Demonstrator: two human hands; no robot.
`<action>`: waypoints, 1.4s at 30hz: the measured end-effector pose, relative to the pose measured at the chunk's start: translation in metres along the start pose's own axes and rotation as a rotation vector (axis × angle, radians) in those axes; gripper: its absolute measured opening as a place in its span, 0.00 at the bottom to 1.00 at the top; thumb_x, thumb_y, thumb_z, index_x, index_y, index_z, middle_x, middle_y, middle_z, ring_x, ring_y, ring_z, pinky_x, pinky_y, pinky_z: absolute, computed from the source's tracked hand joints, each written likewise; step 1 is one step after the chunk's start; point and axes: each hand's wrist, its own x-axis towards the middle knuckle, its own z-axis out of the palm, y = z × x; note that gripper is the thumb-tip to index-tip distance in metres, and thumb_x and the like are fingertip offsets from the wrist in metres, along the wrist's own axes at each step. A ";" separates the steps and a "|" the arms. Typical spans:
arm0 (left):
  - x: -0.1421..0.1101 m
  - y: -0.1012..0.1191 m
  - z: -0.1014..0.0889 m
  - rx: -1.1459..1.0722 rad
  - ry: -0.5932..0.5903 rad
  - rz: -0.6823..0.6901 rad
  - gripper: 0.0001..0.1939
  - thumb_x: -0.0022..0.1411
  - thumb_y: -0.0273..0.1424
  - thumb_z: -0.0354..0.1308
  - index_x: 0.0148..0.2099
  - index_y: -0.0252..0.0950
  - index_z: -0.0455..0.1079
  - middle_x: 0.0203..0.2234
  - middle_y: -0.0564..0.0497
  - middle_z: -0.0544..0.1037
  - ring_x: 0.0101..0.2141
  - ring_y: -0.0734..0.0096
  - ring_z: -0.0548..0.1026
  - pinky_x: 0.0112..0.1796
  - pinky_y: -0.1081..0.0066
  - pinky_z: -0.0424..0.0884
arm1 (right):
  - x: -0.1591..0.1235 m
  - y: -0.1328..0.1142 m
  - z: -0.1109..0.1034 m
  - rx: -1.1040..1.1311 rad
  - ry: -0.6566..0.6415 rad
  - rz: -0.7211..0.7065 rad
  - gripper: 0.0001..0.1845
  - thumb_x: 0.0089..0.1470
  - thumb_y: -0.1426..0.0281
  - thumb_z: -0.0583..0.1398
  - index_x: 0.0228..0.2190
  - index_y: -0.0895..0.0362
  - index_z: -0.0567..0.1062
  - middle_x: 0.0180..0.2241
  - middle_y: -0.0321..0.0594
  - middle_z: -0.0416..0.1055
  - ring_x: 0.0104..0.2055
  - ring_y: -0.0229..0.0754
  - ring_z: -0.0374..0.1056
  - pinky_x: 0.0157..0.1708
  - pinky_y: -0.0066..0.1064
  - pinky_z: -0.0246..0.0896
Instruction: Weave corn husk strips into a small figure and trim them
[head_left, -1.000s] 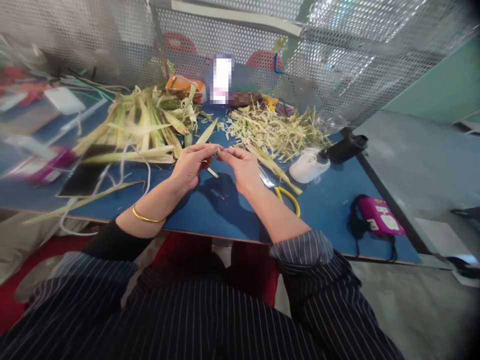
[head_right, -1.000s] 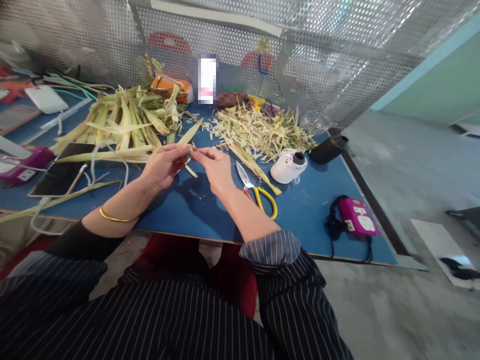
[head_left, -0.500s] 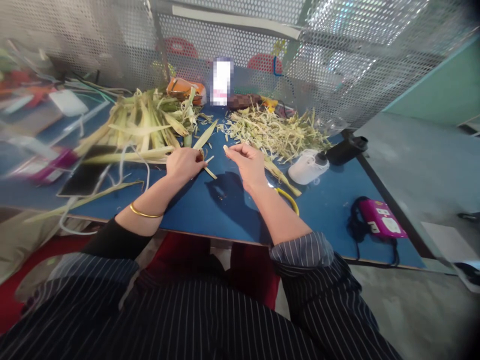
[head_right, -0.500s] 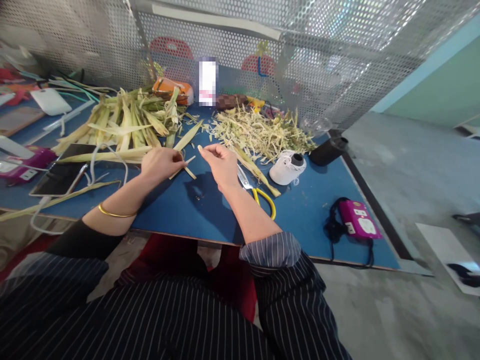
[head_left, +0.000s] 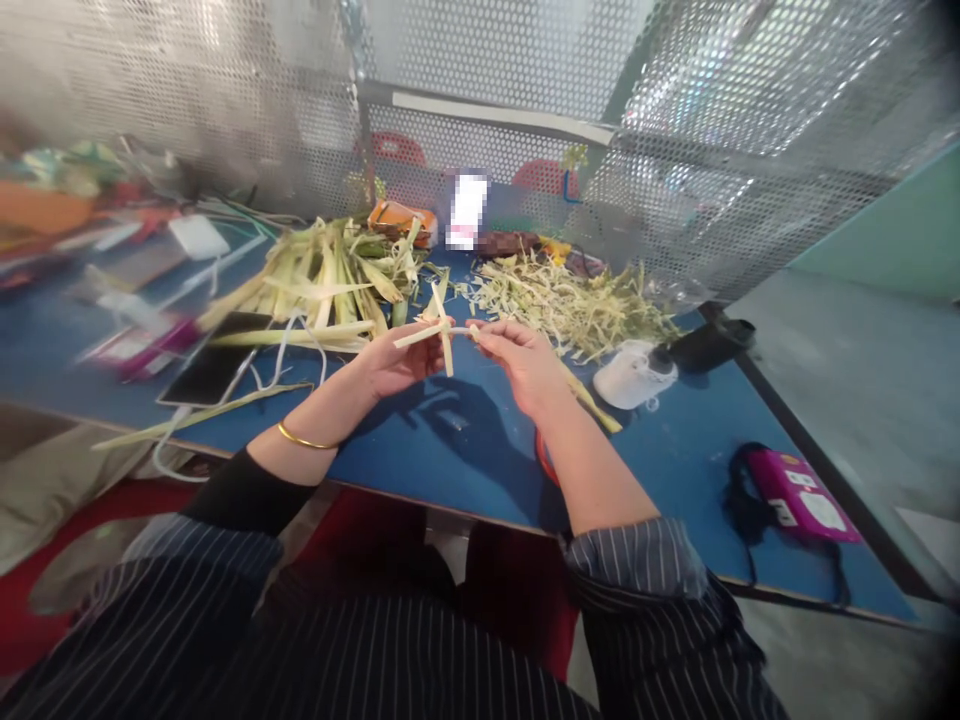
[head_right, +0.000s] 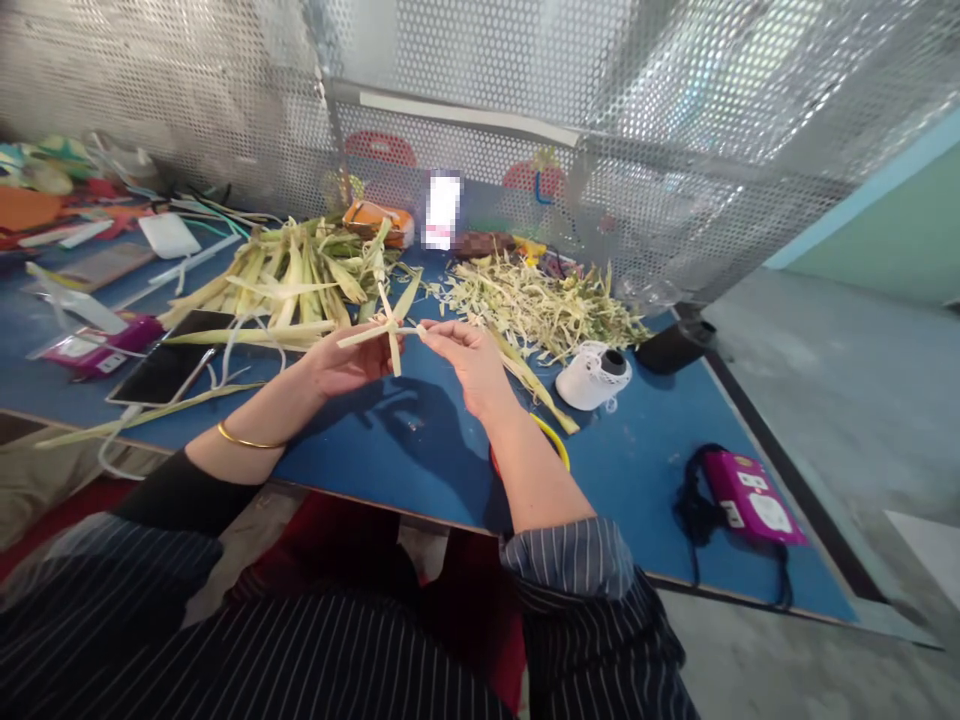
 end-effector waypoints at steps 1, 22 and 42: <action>0.000 -0.001 0.001 0.010 0.004 0.001 0.07 0.61 0.26 0.54 0.33 0.35 0.74 0.25 0.51 0.76 0.24 0.77 0.72 0.27 0.75 0.69 | -0.001 0.001 0.001 0.002 -0.008 0.021 0.09 0.41 0.63 0.67 0.25 0.54 0.76 0.40 0.37 0.77 0.42 0.39 0.70 0.43 0.33 0.63; -0.012 -0.008 0.012 0.352 0.056 0.079 0.15 0.62 0.38 0.57 0.48 0.37 0.72 0.28 0.47 0.80 0.23 0.73 0.76 0.24 0.76 0.69 | -0.003 -0.014 -0.009 0.050 -0.023 0.011 0.03 0.43 0.68 0.66 0.24 0.53 0.77 0.26 0.33 0.72 0.27 0.34 0.66 0.32 0.30 0.62; -0.012 -0.016 0.014 0.410 0.065 0.158 0.17 0.56 0.37 0.63 0.47 0.37 0.76 0.32 0.46 0.81 0.29 0.73 0.79 0.35 0.74 0.74 | -0.005 -0.019 -0.014 -0.226 -0.159 -0.135 0.04 0.46 0.68 0.65 0.24 0.53 0.75 0.32 0.35 0.72 0.33 0.37 0.67 0.39 0.34 0.64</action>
